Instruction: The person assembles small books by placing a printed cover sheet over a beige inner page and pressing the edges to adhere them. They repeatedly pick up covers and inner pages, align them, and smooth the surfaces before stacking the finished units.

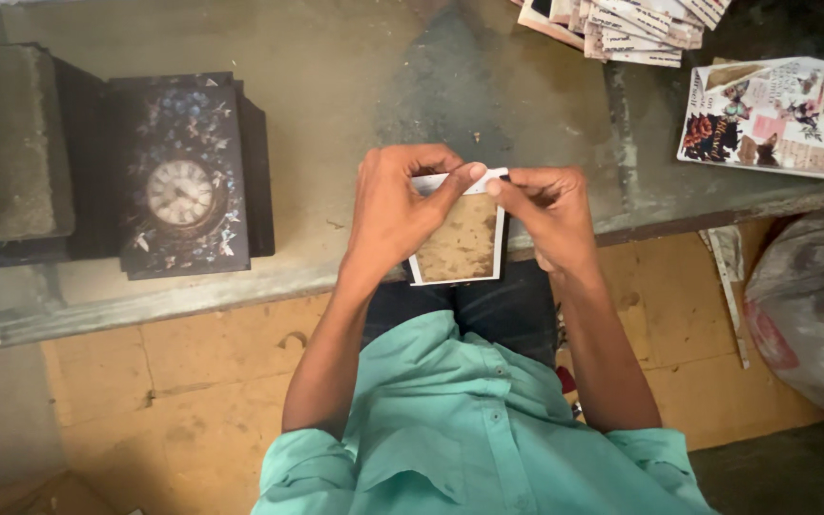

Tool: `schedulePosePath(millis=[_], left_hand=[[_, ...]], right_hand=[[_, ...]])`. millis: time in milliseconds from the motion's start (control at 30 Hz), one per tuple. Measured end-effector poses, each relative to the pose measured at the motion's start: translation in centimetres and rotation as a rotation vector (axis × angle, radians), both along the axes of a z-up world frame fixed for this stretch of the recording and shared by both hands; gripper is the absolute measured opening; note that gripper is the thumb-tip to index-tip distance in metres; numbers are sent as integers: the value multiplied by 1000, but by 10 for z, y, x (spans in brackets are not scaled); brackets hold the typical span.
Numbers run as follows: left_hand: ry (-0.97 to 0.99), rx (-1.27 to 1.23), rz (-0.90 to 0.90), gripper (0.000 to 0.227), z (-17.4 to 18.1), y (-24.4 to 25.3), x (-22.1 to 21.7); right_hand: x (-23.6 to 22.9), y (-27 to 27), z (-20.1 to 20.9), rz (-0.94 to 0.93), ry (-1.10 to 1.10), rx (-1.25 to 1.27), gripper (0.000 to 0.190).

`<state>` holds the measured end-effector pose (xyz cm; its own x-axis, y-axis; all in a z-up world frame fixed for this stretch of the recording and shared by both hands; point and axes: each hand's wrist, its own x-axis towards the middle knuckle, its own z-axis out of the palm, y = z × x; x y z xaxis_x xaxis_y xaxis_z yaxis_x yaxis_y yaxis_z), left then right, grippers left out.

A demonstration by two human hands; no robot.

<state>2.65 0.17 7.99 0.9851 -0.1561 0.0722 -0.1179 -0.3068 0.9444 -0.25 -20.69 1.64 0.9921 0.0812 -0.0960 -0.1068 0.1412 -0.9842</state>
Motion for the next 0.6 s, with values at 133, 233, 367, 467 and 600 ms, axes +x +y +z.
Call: schedulePosePath(millis=[133,233,367,467,600], left_hand=[[-43,5,-35,23,1,2,2],[-38,71,-77,22,3,-1,1],[-23,144,-86,21,5,-4,2],[-111,67,-72,19,2,-6,1],[-44,67,-78,18,-4,-6,3]], right_hand=[[5,-5,5,165,-37,-34,29],[4,-11,2,214,-40,-350,46],[5,-12,-3,157,28,-829,61],[7,-14,3,219,-93,-790,62],[21,-16,19,466,70,-733,64]])
